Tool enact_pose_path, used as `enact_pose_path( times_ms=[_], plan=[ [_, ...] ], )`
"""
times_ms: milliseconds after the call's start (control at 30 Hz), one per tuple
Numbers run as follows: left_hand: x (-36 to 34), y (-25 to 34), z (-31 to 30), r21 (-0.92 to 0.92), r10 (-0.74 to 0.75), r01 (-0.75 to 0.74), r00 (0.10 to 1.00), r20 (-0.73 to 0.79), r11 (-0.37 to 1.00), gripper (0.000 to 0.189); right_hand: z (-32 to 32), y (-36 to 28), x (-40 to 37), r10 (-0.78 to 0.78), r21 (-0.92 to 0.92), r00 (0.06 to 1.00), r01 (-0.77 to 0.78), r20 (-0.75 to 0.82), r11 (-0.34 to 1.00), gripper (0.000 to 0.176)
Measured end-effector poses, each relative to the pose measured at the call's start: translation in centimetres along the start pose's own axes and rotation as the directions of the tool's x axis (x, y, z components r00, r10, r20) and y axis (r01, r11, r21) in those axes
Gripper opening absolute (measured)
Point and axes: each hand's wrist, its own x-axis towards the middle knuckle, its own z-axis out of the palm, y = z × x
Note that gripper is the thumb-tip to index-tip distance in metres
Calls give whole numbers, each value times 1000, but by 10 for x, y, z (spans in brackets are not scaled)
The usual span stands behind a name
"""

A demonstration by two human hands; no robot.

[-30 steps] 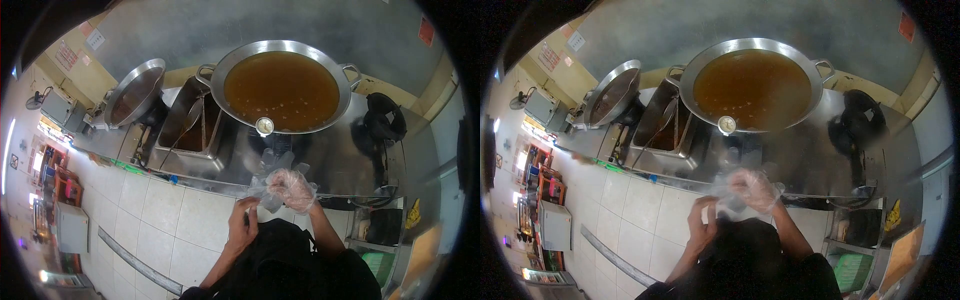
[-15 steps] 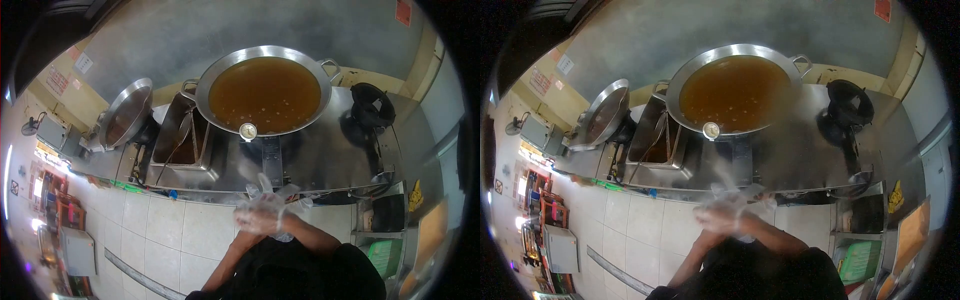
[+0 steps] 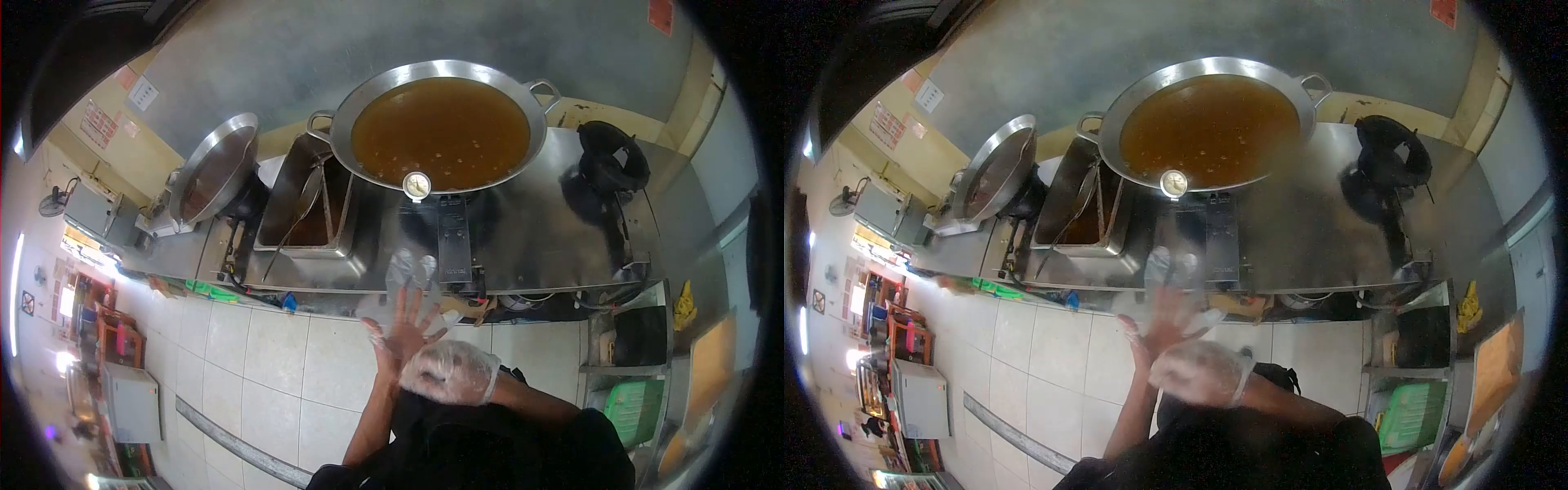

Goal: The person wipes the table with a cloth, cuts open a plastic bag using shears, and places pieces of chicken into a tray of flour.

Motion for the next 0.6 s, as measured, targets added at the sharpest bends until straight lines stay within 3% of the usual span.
enact_pose_path(
  times_ms=[33,67,100,167,233,267,300,333,367,433,467,567,600],
  plan=[
    [-5,6,15,-133,-22,32,997,69,991,103,6,3,-5,2,-14,1000,-2,-4,1000,17],
    [-10,6,19,-252,-35,42,999,30,967,101,9,4,-10,116,-195,991,-128,-71,972,18],
    [-12,3,19,-253,-49,61,997,55,966,101,12,4,-14,216,-357,962,-263,-166,896,19],
    [-16,-3,17,-250,-69,78,997,41,965,100,24,1,-16,207,-392,939,-305,-273,868,19],
    [-22,-11,16,-208,-118,130,990,72,969,99,35,4,-23,111,-447,948,-241,-298,862,18],
    [-27,-14,18,-168,-119,127,991,59,977,99,57,39,-40,30,-605,977,-153,-210,782,15],
    [-33,-17,19,-129,-123,128,991,46,983,98,73,49,-51,50,-615,966,-201,-254,763,15],
    [-36,-23,8,-169,-136,142,990,45,975,98,89,53,-56,325,-383,923,-381,-205,841,14],
    [-36,-26,1,-163,-198,209,977,84,964,98,97,52,-60,553,-132,827,-562,-101,817,13],
    [-39,-37,-14,-191,-121,146,983,136,971,97,105,12,-69,274,-42,960,-276,-52,960,13],
    [-40,-46,-18,-221,-124,153,983,138,963,96,102,14,-82,319,-85,939,-330,-127,940,13],
    [-56,-77,-30,-232,-231,246,969,89,941,92,105,18,-134,415,-291,908,-413,-59,863,28],
    [-64,-91,-31,-227,-297,321,946,134,920,92,107,16,-152,445,-344,895,-426,-26,837,33]
  ],
)
